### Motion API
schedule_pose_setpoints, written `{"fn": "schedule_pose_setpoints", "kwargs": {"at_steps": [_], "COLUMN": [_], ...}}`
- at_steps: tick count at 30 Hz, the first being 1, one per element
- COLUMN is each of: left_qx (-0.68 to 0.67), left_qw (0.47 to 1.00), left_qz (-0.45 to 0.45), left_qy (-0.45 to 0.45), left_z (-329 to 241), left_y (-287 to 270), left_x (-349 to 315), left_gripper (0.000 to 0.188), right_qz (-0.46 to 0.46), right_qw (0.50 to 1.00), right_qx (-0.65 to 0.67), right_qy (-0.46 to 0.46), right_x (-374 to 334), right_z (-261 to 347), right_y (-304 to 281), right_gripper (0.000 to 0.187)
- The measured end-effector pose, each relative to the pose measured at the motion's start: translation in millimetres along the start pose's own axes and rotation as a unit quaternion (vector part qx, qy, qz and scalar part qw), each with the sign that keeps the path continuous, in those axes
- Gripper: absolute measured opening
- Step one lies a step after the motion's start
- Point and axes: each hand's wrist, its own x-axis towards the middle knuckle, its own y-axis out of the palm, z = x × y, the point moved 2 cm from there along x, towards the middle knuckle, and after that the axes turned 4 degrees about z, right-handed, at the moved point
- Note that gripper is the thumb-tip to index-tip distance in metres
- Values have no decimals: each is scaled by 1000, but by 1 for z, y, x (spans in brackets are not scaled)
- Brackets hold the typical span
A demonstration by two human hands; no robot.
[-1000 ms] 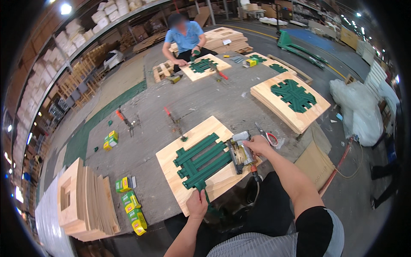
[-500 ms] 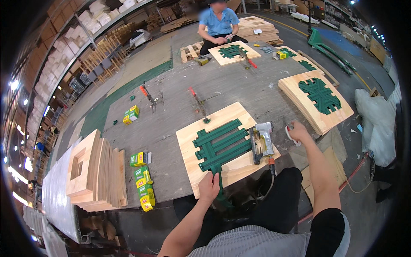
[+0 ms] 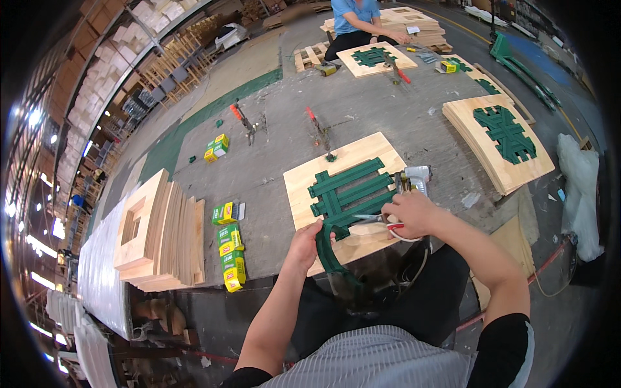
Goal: The person assembles a green plastic grid onto a wooden board by hand, using a pneumatic nail gun to fasten the pieces. They repeatedly position and secure the grid sections, handling fasteners and tools throughout the process.
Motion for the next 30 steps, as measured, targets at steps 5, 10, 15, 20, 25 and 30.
{"fn": "schedule_pose_setpoints", "kwargs": {"at_steps": [5, 10, 15, 20, 25, 30], "left_qx": [25, 20, 22, 38, 81, 118], "left_qw": [1000, 999, 999, 999, 996, 991], "left_qz": [-11, -28, -25, -17, 41, 59], "left_qy": [-4, 6, 5, -1, -9, 1], "left_z": [-2, 0, -1, 1, 13, 42], "left_y": [18, 19, 14, 17, 34, 15], "left_x": [-7, -15, -20, -20, -25, -60], "left_gripper": [38, 39, 37, 34, 32, 25], "right_qz": [91, 131, 167, 124, 101, -148], "right_qw": [992, 988, 980, 981, 986, 980], "right_qx": [-70, -53, -40, -52, -5, 133], "right_qy": [-46, -59, -103, -139, -132, 23], "right_x": [31, 58, 65, 73, 80, 51], "right_z": [8, 17, 5, 10, 24, 10], "right_y": [27, 36, 42, 43, 44, 41], "right_gripper": [48, 49, 48, 46, 36, 35]}}
